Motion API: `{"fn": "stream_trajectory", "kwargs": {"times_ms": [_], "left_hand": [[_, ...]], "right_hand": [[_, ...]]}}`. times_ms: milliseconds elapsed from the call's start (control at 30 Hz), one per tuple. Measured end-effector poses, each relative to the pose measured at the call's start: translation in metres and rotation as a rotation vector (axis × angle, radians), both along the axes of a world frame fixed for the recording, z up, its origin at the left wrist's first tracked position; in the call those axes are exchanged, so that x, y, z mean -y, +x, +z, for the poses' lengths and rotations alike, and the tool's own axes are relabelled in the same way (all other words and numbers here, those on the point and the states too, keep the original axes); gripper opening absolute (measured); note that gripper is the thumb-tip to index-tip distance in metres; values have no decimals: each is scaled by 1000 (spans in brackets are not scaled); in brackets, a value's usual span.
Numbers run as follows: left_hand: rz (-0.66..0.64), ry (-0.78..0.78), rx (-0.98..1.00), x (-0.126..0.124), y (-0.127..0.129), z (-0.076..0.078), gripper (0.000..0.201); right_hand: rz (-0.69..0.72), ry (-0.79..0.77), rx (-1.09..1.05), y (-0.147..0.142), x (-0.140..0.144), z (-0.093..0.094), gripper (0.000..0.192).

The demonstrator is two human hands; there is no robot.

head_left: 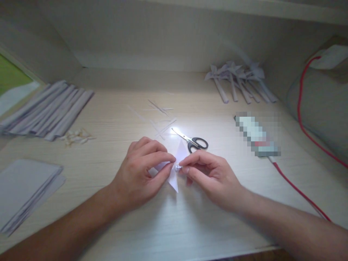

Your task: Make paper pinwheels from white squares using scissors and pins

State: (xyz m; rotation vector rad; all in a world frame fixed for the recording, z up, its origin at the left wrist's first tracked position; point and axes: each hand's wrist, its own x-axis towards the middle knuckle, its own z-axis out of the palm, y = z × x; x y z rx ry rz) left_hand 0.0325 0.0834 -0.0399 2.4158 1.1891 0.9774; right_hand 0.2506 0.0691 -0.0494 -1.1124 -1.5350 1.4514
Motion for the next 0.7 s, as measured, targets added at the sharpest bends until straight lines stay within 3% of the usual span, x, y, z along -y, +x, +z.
{"fn": "stream_trajectory", "kwargs": {"times_ms": [233, 367, 500, 700], "left_hand": [[-9, -18, -4, 2, -1, -1, 15], [120, -55, 120, -1, -2, -3, 19], [236, -191, 141, -8, -1, -5, 27], [219, -228, 137, -15, 4, -6, 14]], "right_hand": [[-12, 7, -1, 0, -1, -1, 8], [-29, -8, 10, -1, -2, 0, 6], [-22, 20, 52, -2, -1, -1, 8], [12, 86, 131, 1, 2, -5, 10]]}}
